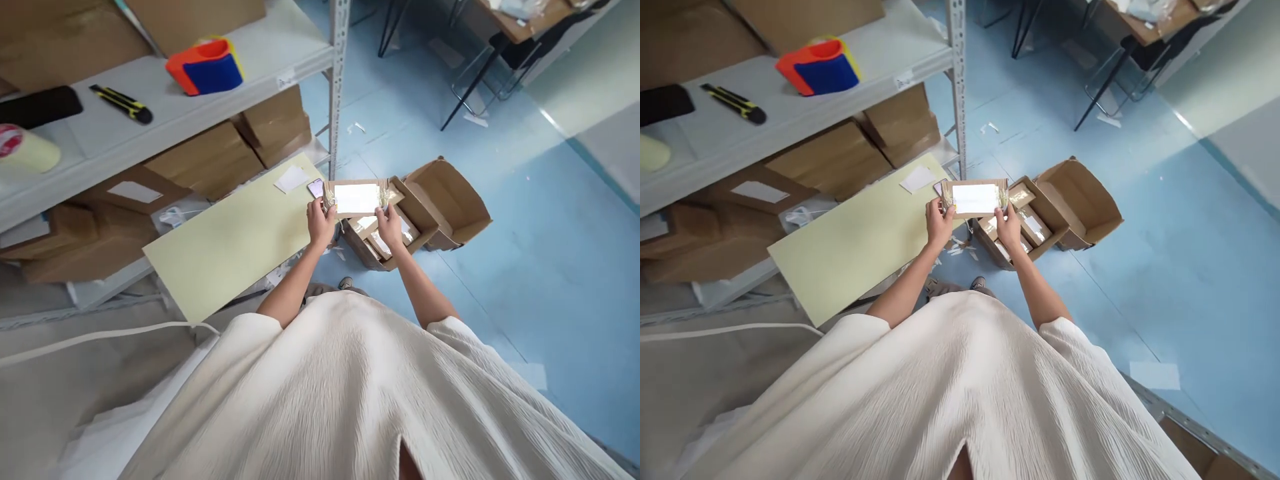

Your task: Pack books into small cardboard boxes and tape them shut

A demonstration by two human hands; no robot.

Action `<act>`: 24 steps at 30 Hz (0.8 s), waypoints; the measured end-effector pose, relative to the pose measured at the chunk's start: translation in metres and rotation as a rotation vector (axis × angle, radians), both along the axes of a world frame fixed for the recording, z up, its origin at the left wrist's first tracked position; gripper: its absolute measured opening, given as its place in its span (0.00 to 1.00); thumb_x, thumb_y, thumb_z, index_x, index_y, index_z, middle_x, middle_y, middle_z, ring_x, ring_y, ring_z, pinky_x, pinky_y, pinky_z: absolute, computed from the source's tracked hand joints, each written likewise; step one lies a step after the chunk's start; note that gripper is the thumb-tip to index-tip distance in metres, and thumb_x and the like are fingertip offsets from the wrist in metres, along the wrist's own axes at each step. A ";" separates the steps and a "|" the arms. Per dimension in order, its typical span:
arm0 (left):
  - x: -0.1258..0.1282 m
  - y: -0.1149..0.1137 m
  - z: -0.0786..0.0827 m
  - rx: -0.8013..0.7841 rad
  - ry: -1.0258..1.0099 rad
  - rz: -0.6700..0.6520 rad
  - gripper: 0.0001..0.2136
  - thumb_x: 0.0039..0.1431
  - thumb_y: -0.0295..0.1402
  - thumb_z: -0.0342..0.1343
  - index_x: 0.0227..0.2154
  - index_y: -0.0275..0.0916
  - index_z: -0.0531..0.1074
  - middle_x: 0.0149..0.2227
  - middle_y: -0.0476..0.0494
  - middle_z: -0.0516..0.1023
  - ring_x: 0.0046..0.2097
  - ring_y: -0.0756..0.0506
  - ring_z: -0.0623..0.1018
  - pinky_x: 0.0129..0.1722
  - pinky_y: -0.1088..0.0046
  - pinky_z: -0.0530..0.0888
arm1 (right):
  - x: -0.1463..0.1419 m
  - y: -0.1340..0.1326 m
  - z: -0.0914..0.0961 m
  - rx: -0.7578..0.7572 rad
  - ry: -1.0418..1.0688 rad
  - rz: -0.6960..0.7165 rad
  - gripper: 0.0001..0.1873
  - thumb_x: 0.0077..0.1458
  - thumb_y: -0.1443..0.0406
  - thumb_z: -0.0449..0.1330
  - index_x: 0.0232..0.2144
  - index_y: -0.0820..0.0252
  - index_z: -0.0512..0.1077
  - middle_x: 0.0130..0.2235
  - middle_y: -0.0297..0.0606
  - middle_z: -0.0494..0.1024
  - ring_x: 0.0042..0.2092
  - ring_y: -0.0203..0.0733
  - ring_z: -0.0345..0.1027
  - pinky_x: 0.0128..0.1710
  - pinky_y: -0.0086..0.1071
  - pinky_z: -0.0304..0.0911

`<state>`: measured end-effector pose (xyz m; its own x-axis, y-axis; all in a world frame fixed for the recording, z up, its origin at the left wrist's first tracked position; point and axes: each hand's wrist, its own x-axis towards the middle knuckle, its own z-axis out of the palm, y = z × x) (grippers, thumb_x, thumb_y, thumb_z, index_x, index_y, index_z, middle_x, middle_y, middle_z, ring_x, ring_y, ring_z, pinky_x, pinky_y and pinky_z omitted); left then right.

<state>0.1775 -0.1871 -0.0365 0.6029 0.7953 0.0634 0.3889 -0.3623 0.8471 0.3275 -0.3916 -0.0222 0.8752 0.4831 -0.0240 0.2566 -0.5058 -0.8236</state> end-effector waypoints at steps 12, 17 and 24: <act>0.080 -0.083 -0.021 -0.427 0.213 -0.372 0.33 0.75 0.33 0.61 0.79 0.44 0.64 0.74 0.30 0.79 0.72 0.31 0.80 0.71 0.52 0.77 | 0.036 -0.122 -0.027 -0.158 0.115 -0.337 0.42 0.68 0.36 0.55 0.67 0.58 0.78 0.54 0.52 0.89 0.53 0.63 0.80 0.60 0.54 0.76; 0.087 -0.101 -0.042 -0.515 0.305 -0.513 0.35 0.69 0.32 0.64 0.78 0.42 0.69 0.73 0.29 0.81 0.73 0.26 0.79 0.73 0.47 0.77 | 0.033 -0.149 -0.057 -0.185 0.175 -0.500 0.43 0.65 0.35 0.58 0.66 0.58 0.74 0.57 0.55 0.87 0.56 0.63 0.81 0.60 0.55 0.76; 0.094 -0.125 -0.083 -0.661 0.445 -0.503 0.46 0.60 0.35 0.71 0.81 0.42 0.67 0.80 0.28 0.73 0.80 0.21 0.72 0.77 0.45 0.73 | 0.034 -0.175 -0.096 -0.245 0.325 -0.566 0.41 0.61 0.38 0.60 0.63 0.59 0.74 0.59 0.57 0.87 0.58 0.62 0.82 0.65 0.56 0.74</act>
<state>0.2714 -0.3120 -0.1194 0.7454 0.2280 -0.6265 0.6549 -0.0749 0.7520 0.3618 -0.5664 -0.1181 0.9207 -0.0980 -0.3778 -0.3416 -0.6703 -0.6587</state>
